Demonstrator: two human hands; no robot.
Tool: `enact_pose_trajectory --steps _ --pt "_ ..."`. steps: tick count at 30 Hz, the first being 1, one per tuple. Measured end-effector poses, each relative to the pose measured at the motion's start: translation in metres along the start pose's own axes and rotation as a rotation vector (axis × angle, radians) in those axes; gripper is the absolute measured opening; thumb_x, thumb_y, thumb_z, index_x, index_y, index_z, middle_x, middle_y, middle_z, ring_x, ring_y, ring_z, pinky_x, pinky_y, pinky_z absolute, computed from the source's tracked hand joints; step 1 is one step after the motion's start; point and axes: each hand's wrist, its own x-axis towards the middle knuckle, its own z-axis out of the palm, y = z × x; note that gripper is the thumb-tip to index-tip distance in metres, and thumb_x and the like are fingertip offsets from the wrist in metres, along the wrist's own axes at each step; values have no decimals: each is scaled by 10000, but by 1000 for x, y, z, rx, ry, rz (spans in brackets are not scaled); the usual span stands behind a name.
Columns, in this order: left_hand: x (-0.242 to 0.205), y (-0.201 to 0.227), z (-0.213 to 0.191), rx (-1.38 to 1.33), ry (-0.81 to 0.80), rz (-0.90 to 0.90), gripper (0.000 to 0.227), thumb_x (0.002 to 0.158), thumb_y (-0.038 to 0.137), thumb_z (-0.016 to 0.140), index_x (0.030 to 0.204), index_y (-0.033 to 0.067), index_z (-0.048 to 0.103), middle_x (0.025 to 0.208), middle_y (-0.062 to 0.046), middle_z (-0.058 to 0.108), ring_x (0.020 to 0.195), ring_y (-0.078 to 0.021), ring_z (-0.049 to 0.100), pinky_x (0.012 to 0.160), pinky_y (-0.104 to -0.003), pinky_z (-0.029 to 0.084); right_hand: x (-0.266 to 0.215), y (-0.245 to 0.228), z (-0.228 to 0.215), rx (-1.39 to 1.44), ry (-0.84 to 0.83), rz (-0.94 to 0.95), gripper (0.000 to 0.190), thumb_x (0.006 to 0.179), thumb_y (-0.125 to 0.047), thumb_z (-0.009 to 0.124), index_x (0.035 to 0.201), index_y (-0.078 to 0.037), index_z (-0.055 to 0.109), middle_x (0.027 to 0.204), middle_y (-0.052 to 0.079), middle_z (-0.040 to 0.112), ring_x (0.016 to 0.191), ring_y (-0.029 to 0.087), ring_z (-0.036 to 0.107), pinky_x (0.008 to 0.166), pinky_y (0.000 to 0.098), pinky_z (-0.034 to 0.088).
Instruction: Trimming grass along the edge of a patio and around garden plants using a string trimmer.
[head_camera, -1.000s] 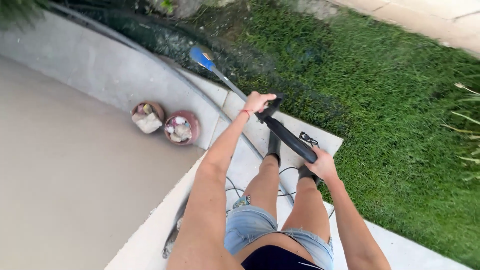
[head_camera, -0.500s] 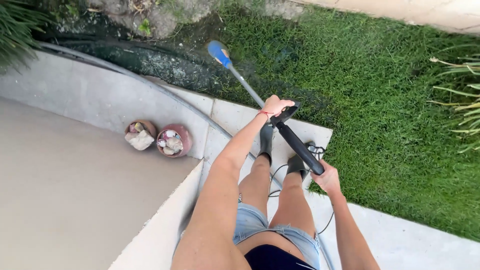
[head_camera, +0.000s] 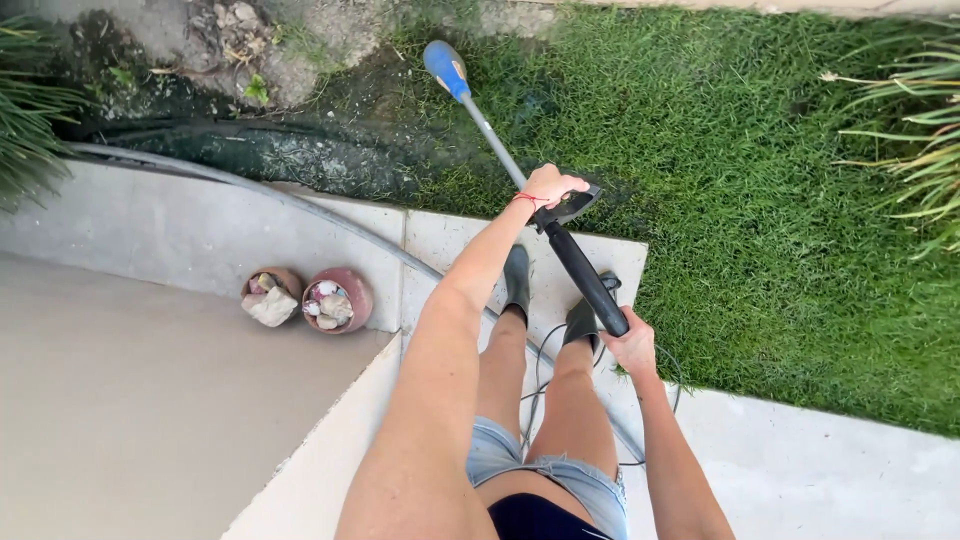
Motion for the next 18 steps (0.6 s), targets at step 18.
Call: enact_pose_trajectory --steps 18 --pt "-16 118 147 204 -126 151 482 603 595 758 542 136 624 390 -50 519 562 -229 698 758 -296 539 -52 83 -61 108 191 133 276 641 -225 779 876 -173 645 694 123 616 732 349 679 691 452 501"
